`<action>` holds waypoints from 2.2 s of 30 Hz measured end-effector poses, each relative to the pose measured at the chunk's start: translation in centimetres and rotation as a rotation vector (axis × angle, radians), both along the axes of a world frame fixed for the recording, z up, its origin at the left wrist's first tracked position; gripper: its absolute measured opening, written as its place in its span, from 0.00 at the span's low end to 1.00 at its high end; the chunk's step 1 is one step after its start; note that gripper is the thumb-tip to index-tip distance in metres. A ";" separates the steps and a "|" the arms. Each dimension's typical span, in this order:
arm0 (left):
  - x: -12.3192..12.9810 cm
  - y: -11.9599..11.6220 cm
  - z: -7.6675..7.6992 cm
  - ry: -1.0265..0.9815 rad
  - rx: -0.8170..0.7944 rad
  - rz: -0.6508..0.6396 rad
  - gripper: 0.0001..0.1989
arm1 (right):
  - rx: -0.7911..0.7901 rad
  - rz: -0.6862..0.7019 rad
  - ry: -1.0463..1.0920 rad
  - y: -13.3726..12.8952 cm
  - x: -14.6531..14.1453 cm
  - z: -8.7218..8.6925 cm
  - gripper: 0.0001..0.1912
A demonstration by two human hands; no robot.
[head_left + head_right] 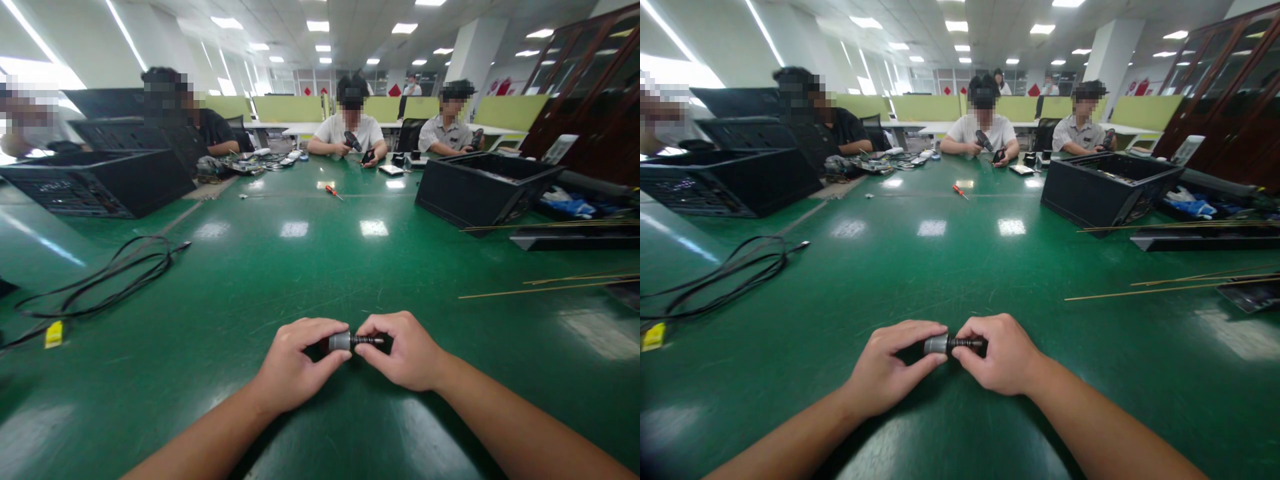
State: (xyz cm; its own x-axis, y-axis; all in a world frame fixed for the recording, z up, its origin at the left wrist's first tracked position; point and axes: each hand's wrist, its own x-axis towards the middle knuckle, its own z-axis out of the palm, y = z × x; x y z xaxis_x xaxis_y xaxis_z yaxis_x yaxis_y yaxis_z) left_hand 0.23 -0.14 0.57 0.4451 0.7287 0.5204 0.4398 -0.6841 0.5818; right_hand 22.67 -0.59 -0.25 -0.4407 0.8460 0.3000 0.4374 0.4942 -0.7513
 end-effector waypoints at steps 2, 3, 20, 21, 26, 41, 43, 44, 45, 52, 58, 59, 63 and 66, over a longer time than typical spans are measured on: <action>0.0 0.1 -0.1 -0.006 -0.007 -0.011 0.12 | -0.002 0.002 0.007 0.0 0.0 0.0 0.02; 0.0 0.1 -0.1 -0.011 -0.009 -0.014 0.12 | -0.002 0.002 0.009 0.0 0.0 0.0 0.02; 0.0 0.0 -0.2 -0.019 0.000 -0.010 0.13 | -0.020 -0.003 0.033 0.0 0.0 0.0 0.02; 0.0 0.0 -0.2 -0.019 0.002 -0.009 0.13 | -0.023 -0.004 0.035 0.0 0.0 0.0 0.02; -0.2 0.0 -0.2 -0.022 0.007 -0.006 0.13 | -0.021 -0.008 0.030 0.0 0.0 0.0 0.02; -0.2 0.0 -0.3 -0.019 0.010 0.009 0.13 | -0.020 -0.007 0.023 0.1 0.0 -0.1 0.02; -0.2 0.0 -0.4 -0.019 0.010 0.009 0.13 | -0.020 -0.009 0.025 0.1 0.0 -0.1 0.02; -0.2 -0.1 -0.4 -0.019 0.011 0.009 0.14 | -0.021 -0.010 0.025 0.1 0.1 -0.1 0.02; -0.3 -0.1 -0.4 -0.019 0.014 0.009 0.14 | -0.022 -0.011 0.024 0.1 0.1 -0.1 0.02; -0.3 0.1 -0.3 -0.018 0.024 0.009 0.13 | -0.021 -0.014 0.018 0.1 0.0 -0.1 0.02; -0.3 0.1 0.0 -0.006 0.017 0.019 0.12 | -0.027 -0.012 0.006 0.1 0.1 0.2 0.03; -0.3 0.1 0.0 -0.005 0.017 0.021 0.12 | -0.027 -0.014 0.006 0.1 0.2 0.2 0.03; -0.4 0.1 -0.1 0.001 0.013 0.024 0.13 | -0.027 -0.020 0.008 0.2 0.2 0.3 0.03; -0.5 0.1 -0.1 0.005 0.011 0.024 0.13 | -0.026 -0.023 0.010 0.3 0.1 0.3 0.03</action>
State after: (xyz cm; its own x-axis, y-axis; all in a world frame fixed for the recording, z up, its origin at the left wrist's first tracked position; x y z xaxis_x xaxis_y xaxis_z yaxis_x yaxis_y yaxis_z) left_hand -0.24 -0.06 0.49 0.4300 0.7332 0.5267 0.4587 -0.6800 0.5720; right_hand 22.81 -0.32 0.02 -0.4182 0.8634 0.2823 0.4407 0.4646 -0.7681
